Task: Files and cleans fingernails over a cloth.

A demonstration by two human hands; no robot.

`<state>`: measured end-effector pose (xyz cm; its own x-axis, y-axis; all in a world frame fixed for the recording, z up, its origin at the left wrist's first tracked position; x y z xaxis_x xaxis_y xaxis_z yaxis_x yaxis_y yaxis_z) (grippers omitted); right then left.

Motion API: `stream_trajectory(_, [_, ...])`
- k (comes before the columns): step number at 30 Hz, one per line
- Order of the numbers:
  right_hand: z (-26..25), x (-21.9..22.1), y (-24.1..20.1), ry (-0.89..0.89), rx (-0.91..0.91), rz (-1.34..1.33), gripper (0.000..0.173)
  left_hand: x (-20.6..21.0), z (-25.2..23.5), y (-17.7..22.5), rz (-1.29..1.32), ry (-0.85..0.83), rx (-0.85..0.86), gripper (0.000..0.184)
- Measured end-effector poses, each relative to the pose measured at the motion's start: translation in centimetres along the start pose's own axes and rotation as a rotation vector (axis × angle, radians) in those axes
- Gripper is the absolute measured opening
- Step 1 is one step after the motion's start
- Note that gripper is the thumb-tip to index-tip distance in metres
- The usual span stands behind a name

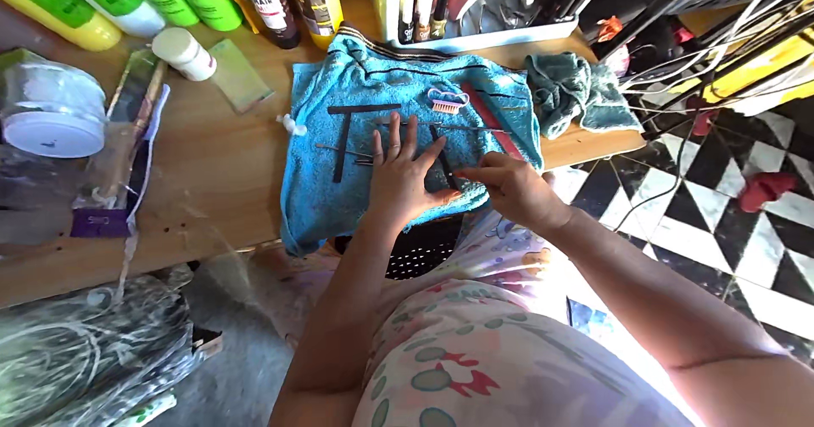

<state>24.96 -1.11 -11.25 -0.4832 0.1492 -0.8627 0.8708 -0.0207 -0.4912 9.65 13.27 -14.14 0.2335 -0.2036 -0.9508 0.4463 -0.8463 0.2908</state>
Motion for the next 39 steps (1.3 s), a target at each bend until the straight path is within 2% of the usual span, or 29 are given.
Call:
stream_trajectory(4, [0.7,0.3,-0.8,-0.023,0.034,0.068,0.051,0.0,0.0,-0.1,0.008,0.016,0.006,0.096])
stream_trajectory(11, [0.0,1.8,-1.2,0.068,0.033,0.186,0.049,0.2,0.1,-0.1,-0.011,0.01,0.012,0.096])
stream_trajectory(15, [-0.8,1.4,-1.4,0.038,0.082,0.179,0.048,0.0,0.1,0.0,-0.009,-0.01,-0.002,0.096])
stream_trajectory(21, [1.3,1.7,-2.4,0.073,0.05,0.196,0.046,-0.2,0.1,0.0,-0.023,-0.007,-0.009,0.097])
stream_trajectory(29, [-0.8,2.0,-2.3,0.04,0.129,0.203,0.049,-0.1,0.0,0.1,-0.003,-0.034,-0.017,0.096])
stream_trajectory(35, [1.5,1.9,-3.4,0.012,0.125,0.219,0.048,-0.1,0.1,0.0,-0.03,-0.015,-0.009,0.098])
stream_trajectory(39, [0.3,2.5,-2.7,0.063,0.128,0.192,0.048,-0.2,0.0,0.1,-0.03,-0.038,-0.011,0.1])
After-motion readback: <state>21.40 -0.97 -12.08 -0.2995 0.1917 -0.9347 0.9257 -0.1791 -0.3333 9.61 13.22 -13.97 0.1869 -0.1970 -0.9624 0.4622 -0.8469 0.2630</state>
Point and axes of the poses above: each hand's wrist, its own z-axis away from the middle knuckle, its own x-axis out of the palm, y = z × x, the point moved 2 cm from there along -z, towards the middle knuckle, and after that the axes turned 4 degrees about -y, right-handed, at the moved point
